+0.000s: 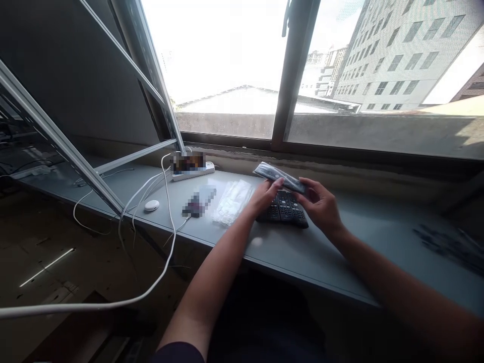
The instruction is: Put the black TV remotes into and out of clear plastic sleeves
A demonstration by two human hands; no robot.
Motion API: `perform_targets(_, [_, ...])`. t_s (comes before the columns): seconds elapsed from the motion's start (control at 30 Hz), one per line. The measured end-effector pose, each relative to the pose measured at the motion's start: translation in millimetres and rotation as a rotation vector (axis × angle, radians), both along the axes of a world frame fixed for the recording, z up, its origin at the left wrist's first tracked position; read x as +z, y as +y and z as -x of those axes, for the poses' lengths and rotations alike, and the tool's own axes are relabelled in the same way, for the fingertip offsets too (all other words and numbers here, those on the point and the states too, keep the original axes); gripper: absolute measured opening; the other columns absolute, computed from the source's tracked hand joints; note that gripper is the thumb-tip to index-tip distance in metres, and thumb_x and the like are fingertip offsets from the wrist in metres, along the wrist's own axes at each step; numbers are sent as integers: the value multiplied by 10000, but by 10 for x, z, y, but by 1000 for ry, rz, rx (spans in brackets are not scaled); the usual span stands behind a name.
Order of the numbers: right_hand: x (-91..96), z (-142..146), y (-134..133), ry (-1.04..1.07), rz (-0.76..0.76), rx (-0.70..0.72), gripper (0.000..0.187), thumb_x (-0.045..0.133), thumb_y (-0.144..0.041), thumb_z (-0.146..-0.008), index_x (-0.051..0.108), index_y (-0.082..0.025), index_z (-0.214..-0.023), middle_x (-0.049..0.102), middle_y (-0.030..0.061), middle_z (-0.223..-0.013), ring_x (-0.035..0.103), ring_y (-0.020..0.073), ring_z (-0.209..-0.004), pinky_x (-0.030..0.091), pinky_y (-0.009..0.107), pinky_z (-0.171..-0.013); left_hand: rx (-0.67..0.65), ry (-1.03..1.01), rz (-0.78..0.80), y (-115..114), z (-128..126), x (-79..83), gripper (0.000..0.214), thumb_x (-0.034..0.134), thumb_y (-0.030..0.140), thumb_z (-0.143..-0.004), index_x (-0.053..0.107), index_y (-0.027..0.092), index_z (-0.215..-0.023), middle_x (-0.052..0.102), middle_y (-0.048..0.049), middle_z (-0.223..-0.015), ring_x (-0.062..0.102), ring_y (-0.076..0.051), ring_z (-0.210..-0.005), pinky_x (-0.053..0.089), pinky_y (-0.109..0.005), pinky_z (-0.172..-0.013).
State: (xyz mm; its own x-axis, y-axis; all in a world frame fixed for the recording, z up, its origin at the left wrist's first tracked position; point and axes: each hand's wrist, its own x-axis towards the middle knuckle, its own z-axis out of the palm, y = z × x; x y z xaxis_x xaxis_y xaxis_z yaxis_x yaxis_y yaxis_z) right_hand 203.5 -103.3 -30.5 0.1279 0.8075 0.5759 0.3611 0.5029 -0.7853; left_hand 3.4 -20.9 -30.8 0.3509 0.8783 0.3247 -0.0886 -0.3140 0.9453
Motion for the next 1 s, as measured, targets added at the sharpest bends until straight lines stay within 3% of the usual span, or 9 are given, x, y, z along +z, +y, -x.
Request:
perform_targets(0.1, [-9,5,-3,-25,40,33,646,925,-543,-907,757,-247,-1457,824,143,-1298,816,394,-1148,650,618,-1097,-21,-87,168,70,-39,-25,576,667,734,-1015,770,168,-987,826,-136,-964,801,-266,-909,586,-310,-708])
perform_targets(0.17, [-22,3,11,-48,63,36,659,933,-545,-896,752,-251,-1457,820,144,-1323,820,392,-1136,653,622,-1087,-18,-148,214,93,-52,-27,551,702,709,-999,750,162,-957,825,-138,-948,799,-247,-843,563,-291,-636])
perform_targets(0.43, [-50,-16,60,-60,134,50,666,974,-550,-842,776,-253,-1404,832,117,-1244,805,364,-1098,643,579,-1074,116,-318,306,129,-10,6,345,784,492,-975,717,157,-1020,809,-101,-963,774,-195,-767,558,-267,-607])
perform_targets(0.6, [-1,-8,31,-28,202,74,756,967,-656,-830,754,-233,-1421,807,94,-1046,776,341,-984,661,551,-978,286,-363,282,175,36,1,294,774,450,-987,727,169,-1061,789,-75,-1008,754,-165,-807,564,-246,-635])
perform_targets(0.7, [45,-25,31,6,201,55,748,888,-729,-889,746,-235,-1433,808,134,-1182,766,364,-1122,657,527,-988,334,-322,260,182,24,-32,291,800,427,-966,729,170,-1080,793,-70,-1003,741,-169,-791,567,-252,-624])
perform_targets(0.83, [80,-61,40,53,229,52,718,761,-763,-986,731,-230,-1466,825,143,-1273,770,363,-1185,636,522,-1057,150,-232,194,115,-28,-45,383,873,450,-912,740,166,-1131,824,-81,-1021,730,-169,-753,536,-244,-579])
perform_targets(1.0, [57,-38,24,86,368,174,789,865,-706,-930,685,-254,-1551,875,96,-1075,833,365,-1030,706,491,-891,-88,-122,177,13,-57,-41,614,939,502,-874,709,159,-1329,848,-121,-1142,766,-166,-752,556,-230,-564])
